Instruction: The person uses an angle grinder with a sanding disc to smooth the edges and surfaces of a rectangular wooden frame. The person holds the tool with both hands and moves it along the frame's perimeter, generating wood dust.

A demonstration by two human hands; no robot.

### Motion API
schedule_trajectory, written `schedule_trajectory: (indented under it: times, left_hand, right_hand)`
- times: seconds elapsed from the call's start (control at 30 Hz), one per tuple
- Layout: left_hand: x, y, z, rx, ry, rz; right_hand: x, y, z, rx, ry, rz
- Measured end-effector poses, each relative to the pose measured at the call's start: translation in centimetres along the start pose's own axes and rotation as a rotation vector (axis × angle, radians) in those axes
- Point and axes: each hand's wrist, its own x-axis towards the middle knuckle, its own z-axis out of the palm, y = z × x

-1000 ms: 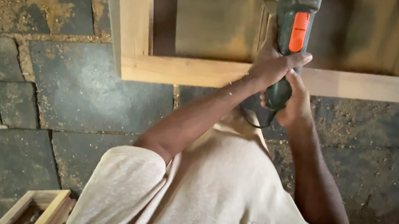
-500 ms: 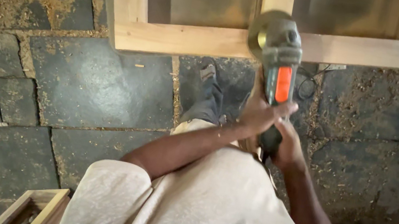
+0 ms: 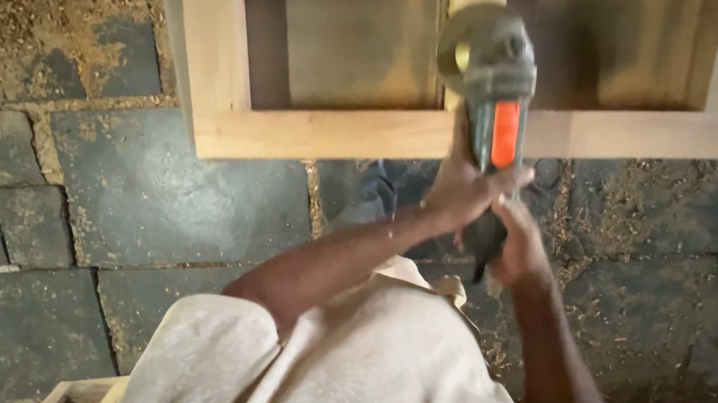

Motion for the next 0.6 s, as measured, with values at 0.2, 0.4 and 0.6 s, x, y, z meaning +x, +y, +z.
schedule_trajectory:
  times: [0.2,0.4,0.6]
  left_hand:
    - [12.9,2.8,-1.8,0.001,0.057,0.013]
    - [19.3,3.7,-2.1,0.016,0.064,0.133]
    - [14.2,2.1,-1.0,-0.043,0.089,0.093]
  right_hand:
    - [10.7,-9.3,1.5,0.055,0.229,0.004]
    - [14.5,-13.2,1.0,0.040,0.097,-0.090]
    - [10.8,-10.0,0.6,0.076,0.157,-0.059]
